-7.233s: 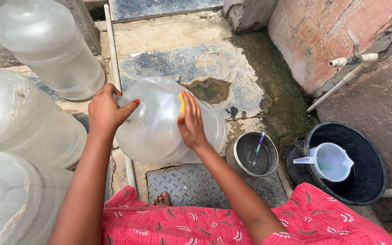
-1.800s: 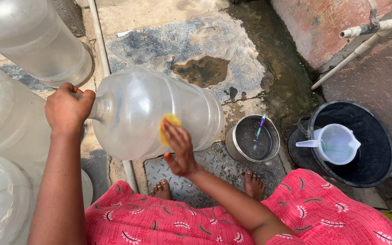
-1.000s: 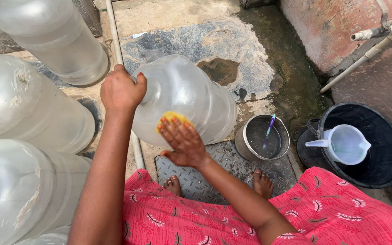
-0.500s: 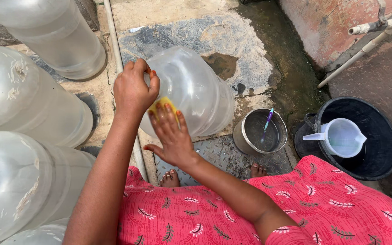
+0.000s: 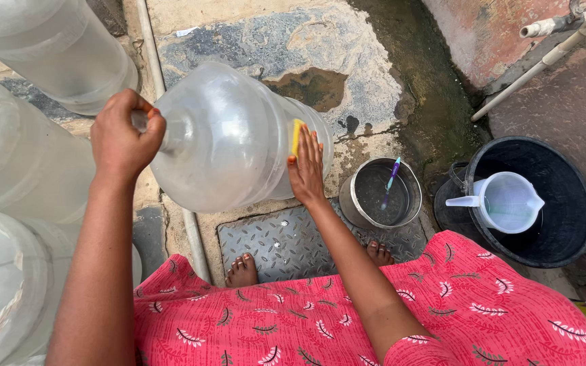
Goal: The person cleans the exterior of a large plastic water jug using a yellow sponge and water from a small metal pot. They wipe different parts of the jug by hand, turning it over to reach various sides.
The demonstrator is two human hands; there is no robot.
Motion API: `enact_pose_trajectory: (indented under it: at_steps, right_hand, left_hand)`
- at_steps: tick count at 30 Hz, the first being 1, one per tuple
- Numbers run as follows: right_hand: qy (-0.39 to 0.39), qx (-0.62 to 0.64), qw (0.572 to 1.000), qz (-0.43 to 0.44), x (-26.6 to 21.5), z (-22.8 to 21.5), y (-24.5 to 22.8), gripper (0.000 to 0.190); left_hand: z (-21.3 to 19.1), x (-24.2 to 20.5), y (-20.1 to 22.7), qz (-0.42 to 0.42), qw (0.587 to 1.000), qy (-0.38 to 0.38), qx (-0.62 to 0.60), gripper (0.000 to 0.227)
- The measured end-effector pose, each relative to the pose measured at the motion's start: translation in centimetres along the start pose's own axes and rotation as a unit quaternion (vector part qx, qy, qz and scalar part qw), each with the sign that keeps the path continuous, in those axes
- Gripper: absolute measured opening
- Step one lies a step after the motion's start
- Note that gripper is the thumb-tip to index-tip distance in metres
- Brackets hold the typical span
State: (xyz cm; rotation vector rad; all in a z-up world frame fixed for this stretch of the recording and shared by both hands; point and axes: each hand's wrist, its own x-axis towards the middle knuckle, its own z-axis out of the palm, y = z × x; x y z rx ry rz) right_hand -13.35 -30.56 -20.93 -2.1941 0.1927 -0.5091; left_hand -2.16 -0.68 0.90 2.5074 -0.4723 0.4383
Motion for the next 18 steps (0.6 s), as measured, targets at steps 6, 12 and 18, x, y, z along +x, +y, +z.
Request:
enact_pose_trajectory:
  at_steps: [6,12,18]
  right_hand:
    - [0.007,0.003,0.993,0.119,0.4,1.6,4.4,0.102]
    - [-0.018,0.098,0.984,-0.151,1.2,4.6,-5.1,0.099]
    - [-0.074,-0.073,0.994,0.036,5.1,0.5,5.7,0.096]
  left_hand:
    - [0.5,-0.4,-3.7,0.012,1.000,0.004,-0.020,0.016]
    - [0.3,-0.6,-7.0,0.030,0.998,-0.031,-0.036,0.011]
    - [0.1,-1.8,-9.1,0.034,0.995,-0.047,-0.076,0.007]
